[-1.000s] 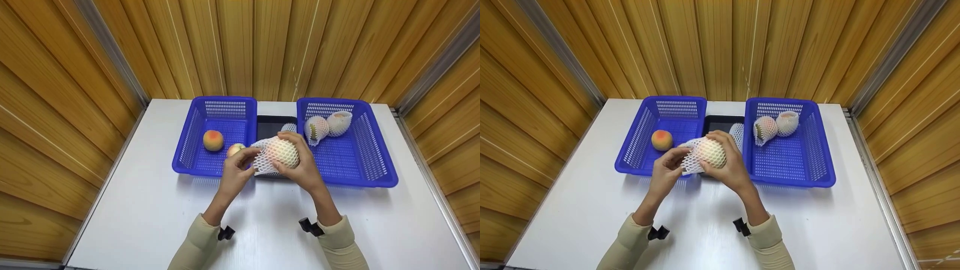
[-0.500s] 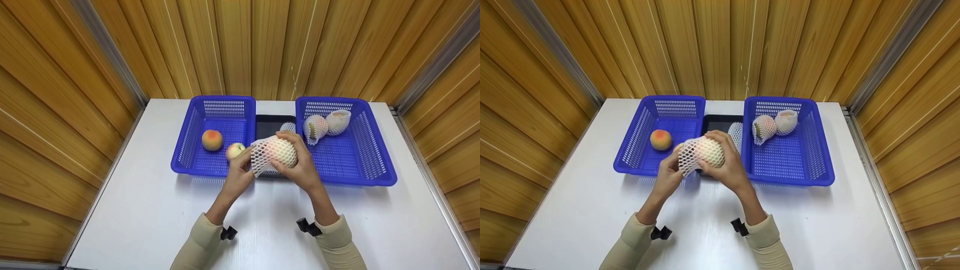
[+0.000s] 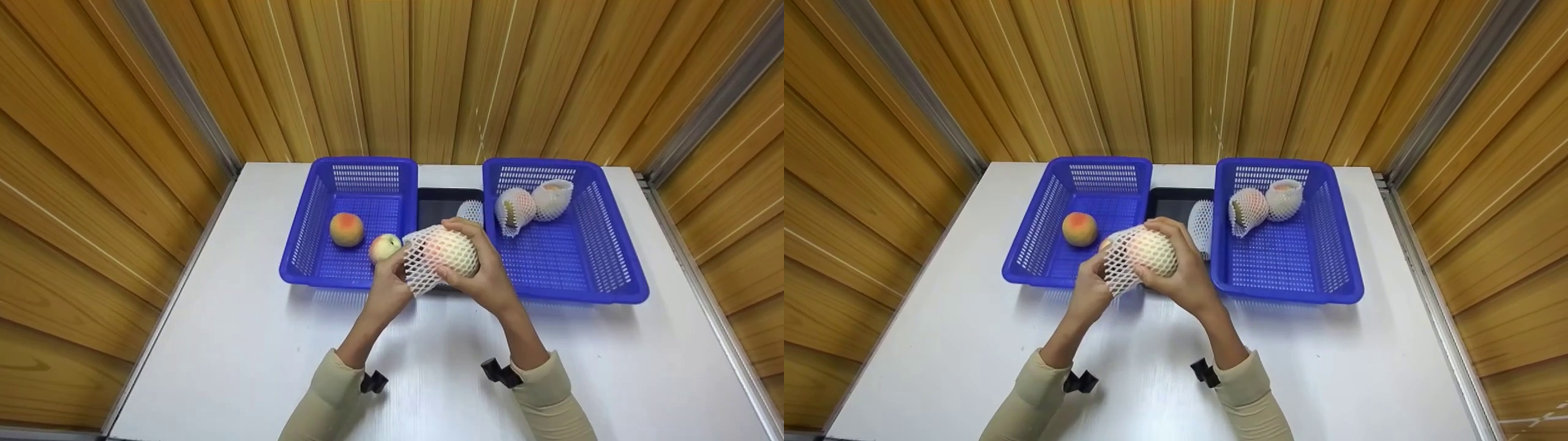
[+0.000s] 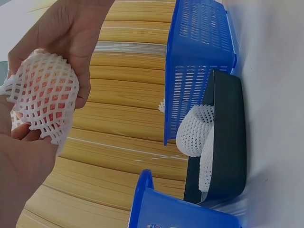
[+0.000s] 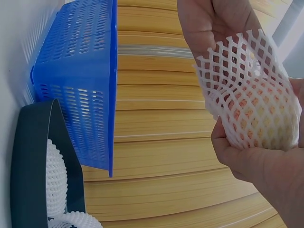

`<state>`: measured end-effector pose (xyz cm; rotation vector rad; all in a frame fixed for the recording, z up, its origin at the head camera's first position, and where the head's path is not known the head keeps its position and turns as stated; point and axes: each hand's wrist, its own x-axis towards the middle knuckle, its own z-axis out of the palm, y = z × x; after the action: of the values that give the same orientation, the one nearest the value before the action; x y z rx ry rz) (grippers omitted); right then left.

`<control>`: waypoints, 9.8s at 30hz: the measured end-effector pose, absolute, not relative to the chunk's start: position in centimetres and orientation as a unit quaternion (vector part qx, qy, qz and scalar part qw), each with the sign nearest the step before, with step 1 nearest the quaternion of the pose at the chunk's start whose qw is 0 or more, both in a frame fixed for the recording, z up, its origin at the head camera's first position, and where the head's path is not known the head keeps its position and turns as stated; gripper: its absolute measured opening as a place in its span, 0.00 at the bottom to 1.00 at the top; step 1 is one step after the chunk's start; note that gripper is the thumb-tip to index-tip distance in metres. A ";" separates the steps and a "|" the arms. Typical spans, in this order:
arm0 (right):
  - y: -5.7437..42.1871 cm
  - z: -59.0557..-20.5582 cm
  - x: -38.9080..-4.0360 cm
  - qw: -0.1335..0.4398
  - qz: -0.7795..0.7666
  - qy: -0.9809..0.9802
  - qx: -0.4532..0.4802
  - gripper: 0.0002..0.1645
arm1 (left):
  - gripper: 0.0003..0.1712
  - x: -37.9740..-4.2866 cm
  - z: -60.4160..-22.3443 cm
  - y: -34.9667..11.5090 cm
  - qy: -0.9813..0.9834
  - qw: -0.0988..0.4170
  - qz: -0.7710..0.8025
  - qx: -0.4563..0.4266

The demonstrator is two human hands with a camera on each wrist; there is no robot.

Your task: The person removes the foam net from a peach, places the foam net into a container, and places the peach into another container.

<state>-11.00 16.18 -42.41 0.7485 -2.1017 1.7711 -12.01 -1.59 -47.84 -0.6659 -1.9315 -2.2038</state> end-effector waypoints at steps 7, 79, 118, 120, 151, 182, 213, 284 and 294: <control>16.2 -42.9 -11.4 0.146 0.618 -0.725 0.268 0.40 | 0.25 -12.0 -48.0 -1.5 -0.636 0.085 -0.737 -0.213; 18.1 -45.6 -12.7 0.071 0.626 -0.716 0.302 0.42 | 0.33 -10.9 -48.8 -1.8 -0.675 0.149 -0.690 -0.214; 19.3 -45.3 -12.7 0.136 0.649 -0.711 0.234 0.16 | 0.36 -10.9 -47.3 -3.1 -0.638 0.072 -0.744 -0.186; 19.4 -45.3 -12.7 0.145 0.642 -0.720 0.220 0.14 | 0.38 -10.8 -47.1 -3.3 -0.642 0.065 -0.741 -0.189; 22.0 -45.8 -13.1 0.162 0.649 -0.739 0.083 0.13 | 0.49 -13.3 -46.8 -8.5 -0.690 0.070 -0.705 -0.147; 21.6 -48.9 -15.3 0.197 0.532 -0.823 0.022 0.14 | 0.47 -15.7 -45.7 -14.7 -0.791 0.097 -0.590 -0.132; 13.9 -53.5 -24.9 0.356 0.367 -0.859 -0.020 0.15 | 0.47 -16.4 -45.5 -17.8 -0.855 0.075 -0.502 -0.112; 14.4 -54.1 -18.7 0.099 0.379 -0.908 0.149 0.17 | 0.32 -24.4 -50.7 -19.3 -0.928 -0.180 -0.262 -0.194; 14.3 -53.8 -18.4 0.110 0.382 -0.903 0.163 0.17 | 0.39 -23.7 -50.9 -19.4 -0.926 -0.175 -0.265 -0.203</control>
<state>-18.41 14.33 -53.76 0.4784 -2.6537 1.1224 -23.73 -19.43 -50.89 -0.7191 -3.2865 -0.9409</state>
